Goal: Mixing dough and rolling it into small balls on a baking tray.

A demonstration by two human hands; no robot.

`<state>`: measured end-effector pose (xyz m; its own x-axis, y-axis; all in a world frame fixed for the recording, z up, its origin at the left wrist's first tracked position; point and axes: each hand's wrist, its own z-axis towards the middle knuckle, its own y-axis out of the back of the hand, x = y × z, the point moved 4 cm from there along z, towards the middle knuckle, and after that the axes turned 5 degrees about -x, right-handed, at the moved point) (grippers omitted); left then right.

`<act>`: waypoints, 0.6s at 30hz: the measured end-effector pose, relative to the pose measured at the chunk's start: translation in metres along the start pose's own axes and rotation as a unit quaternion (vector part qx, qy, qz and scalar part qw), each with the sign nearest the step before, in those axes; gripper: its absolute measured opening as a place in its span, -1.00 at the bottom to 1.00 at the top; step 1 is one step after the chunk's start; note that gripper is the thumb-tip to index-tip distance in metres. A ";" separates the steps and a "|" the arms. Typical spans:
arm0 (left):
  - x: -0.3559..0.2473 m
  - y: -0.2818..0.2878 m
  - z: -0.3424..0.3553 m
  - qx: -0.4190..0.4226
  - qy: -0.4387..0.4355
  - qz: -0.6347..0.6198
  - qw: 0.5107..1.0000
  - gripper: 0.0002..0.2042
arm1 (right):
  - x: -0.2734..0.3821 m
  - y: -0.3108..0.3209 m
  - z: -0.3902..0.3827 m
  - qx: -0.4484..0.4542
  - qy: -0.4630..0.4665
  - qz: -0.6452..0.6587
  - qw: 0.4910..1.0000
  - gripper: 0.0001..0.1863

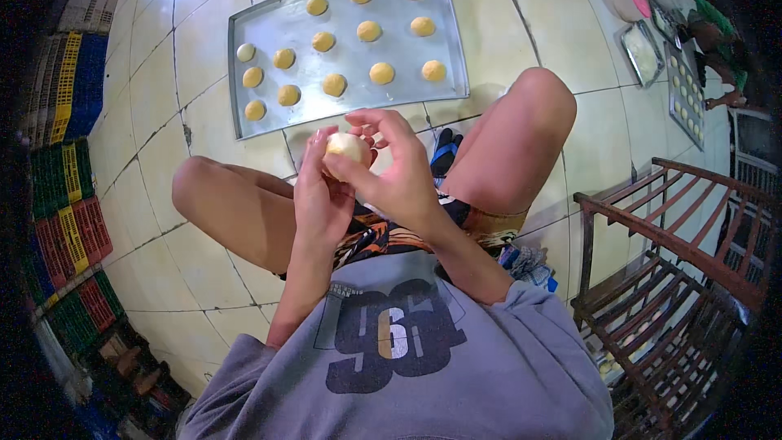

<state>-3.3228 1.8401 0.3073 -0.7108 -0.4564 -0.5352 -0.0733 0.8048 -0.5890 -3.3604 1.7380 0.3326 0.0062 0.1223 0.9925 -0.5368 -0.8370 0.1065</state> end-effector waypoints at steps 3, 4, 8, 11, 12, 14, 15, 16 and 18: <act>0.002 0.003 0.002 -0.002 -0.012 0.012 1.000 -0.69 | 0.000 -0.002 0.003 0.024 0.006 -0.034 0.999 -0.68; 0.003 0.006 0.003 0.006 -0.013 0.012 1.000 -0.70 | -0.003 -0.003 0.004 0.019 -0.025 -0.019 0.999 -0.65; 0.003 0.007 0.003 0.015 -0.008 0.004 1.000 -0.71 | -0.021 -0.002 0.008 -0.003 -0.109 0.044 0.993 -0.59; 0.002 0.005 -0.001 -0.010 0.013 -0.022 1.000 -0.73 | -0.040 0.001 0.008 -0.034 -0.181 0.141 0.973 -0.57; 0.001 0.005 -0.001 -0.011 0.013 -0.022 1.000 -0.73 | -0.038 -0.001 0.008 -0.033 -0.182 0.141 0.973 -0.57; 0.000 0.006 0.000 -0.014 0.019 -0.017 1.000 -0.73 | -0.022 -0.003 0.005 -0.013 -0.103 0.090 0.990 -0.60; -0.001 0.006 0.001 -0.015 0.022 -0.015 1.000 -0.74 | -0.015 -0.004 0.004 -0.003 -0.063 0.065 0.996 -0.62; -0.001 0.007 0.001 -0.016 0.025 -0.013 0.999 -0.74 | -0.010 -0.005 0.004 0.006 -0.023 0.039 0.999 -0.63; -0.001 0.007 0.000 -0.016 0.022 -0.011 1.000 -0.74 | -0.013 -0.004 0.006 0.000 -0.057 0.057 0.997 -0.65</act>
<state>-3.3222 1.8462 0.3036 -0.7387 -0.4571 -0.4954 -0.1103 0.8070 -0.5801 -3.3537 1.7366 0.3199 0.0417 -0.0351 0.9985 -0.5402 -0.8415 -0.0070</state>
